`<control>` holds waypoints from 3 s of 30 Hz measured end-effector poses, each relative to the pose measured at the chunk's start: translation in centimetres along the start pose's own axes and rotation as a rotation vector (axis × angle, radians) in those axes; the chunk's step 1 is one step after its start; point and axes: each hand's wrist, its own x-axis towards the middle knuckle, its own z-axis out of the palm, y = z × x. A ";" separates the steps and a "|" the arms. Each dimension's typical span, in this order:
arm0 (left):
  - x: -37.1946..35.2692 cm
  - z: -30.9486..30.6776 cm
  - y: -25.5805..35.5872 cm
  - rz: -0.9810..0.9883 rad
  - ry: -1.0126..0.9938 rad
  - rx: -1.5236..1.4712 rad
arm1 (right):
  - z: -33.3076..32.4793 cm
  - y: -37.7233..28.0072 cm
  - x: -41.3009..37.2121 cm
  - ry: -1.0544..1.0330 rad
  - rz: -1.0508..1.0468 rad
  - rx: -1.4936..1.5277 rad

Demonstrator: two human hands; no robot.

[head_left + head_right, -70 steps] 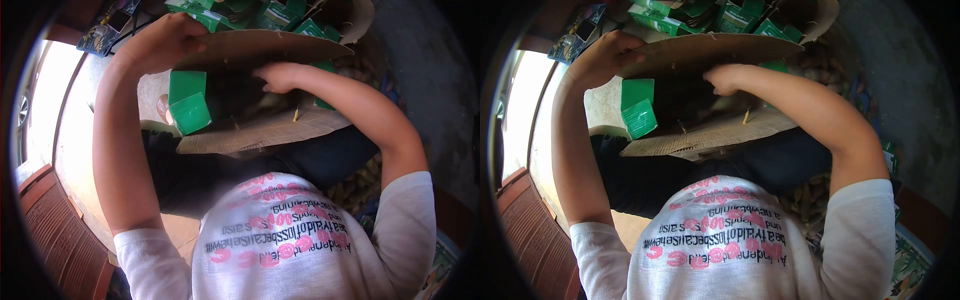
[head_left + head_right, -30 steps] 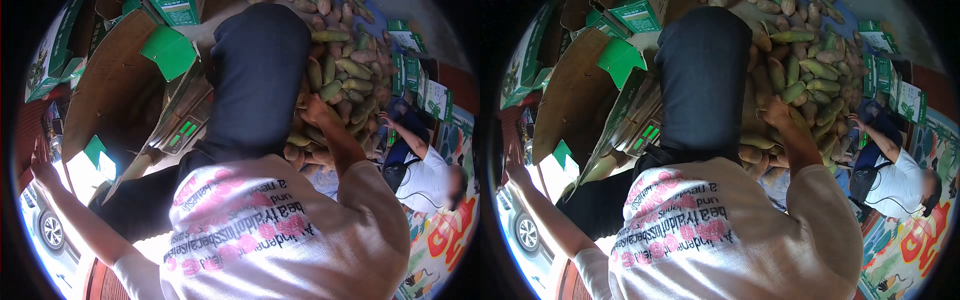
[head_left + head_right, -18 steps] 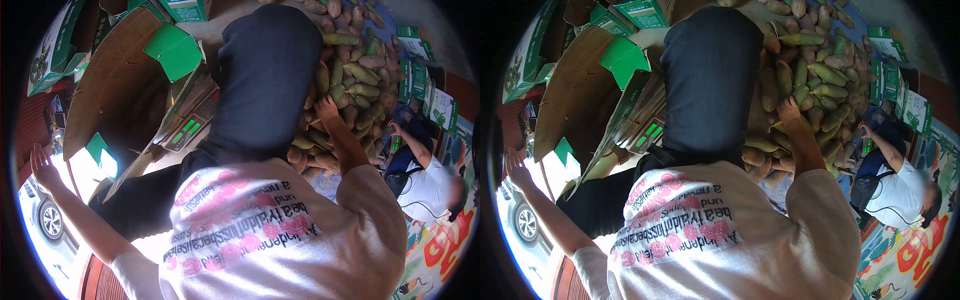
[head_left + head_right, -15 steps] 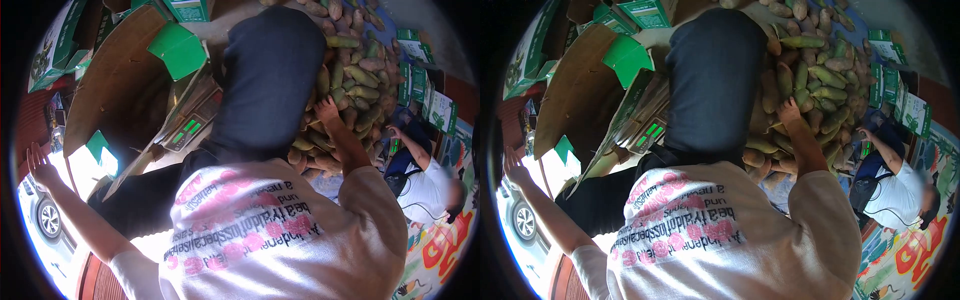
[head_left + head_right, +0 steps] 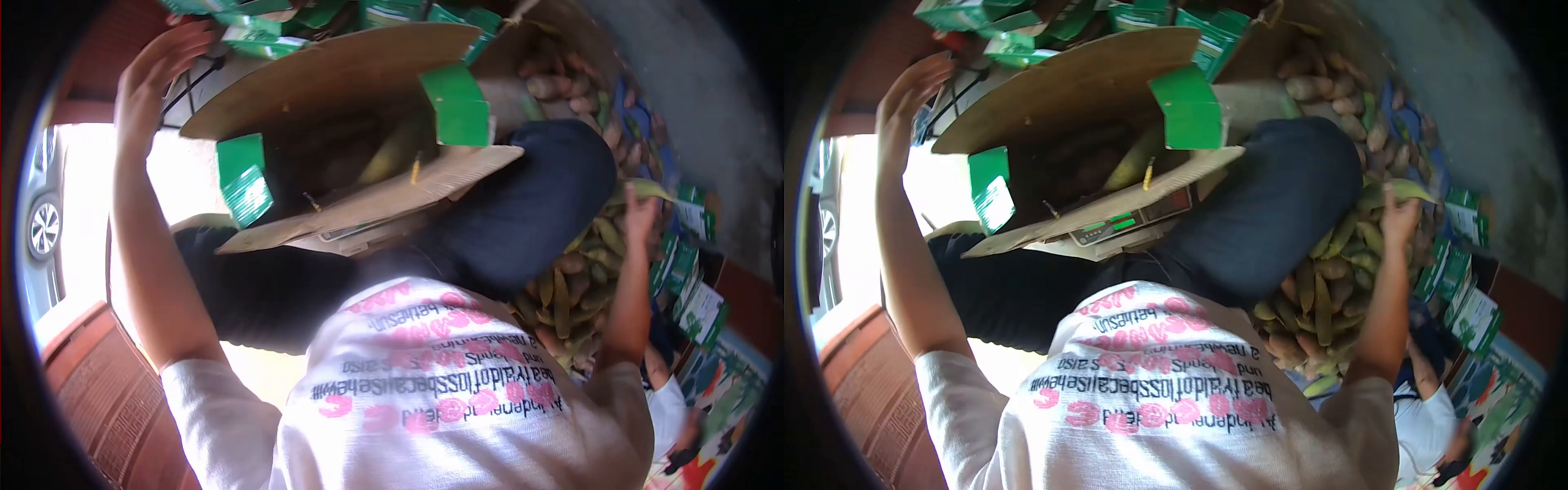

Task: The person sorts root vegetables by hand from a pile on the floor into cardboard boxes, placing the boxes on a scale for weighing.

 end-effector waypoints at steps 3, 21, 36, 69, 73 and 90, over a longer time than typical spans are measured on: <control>-0.6 2.1 0.4 0.055 -0.259 0.105 | -7.4 -12.2 4.3 0.071 -0.025 0.509; -1.5 3.0 1.8 -0.086 -0.440 0.393 | 9.4 -51.7 -10.4 -0.963 -1.299 -0.185; -2.1 2.7 0.2 -0.042 -0.368 0.354 | -6.6 -41.2 -1.3 -0.290 -0.606 0.627; -1.4 -1.1 -4.2 -0.332 0.599 -0.268 | -0.4 10.2 -28.1 -0.636 1.032 -0.625; -1.1 -2.5 -5.8 -0.365 0.555 -0.261 | -0.1 10.2 -29.4 -0.713 0.904 -0.684; -0.4 -2.3 -3.6 -0.127 0.361 -0.207 | 3.3 7.5 -27.6 -0.371 0.917 -0.384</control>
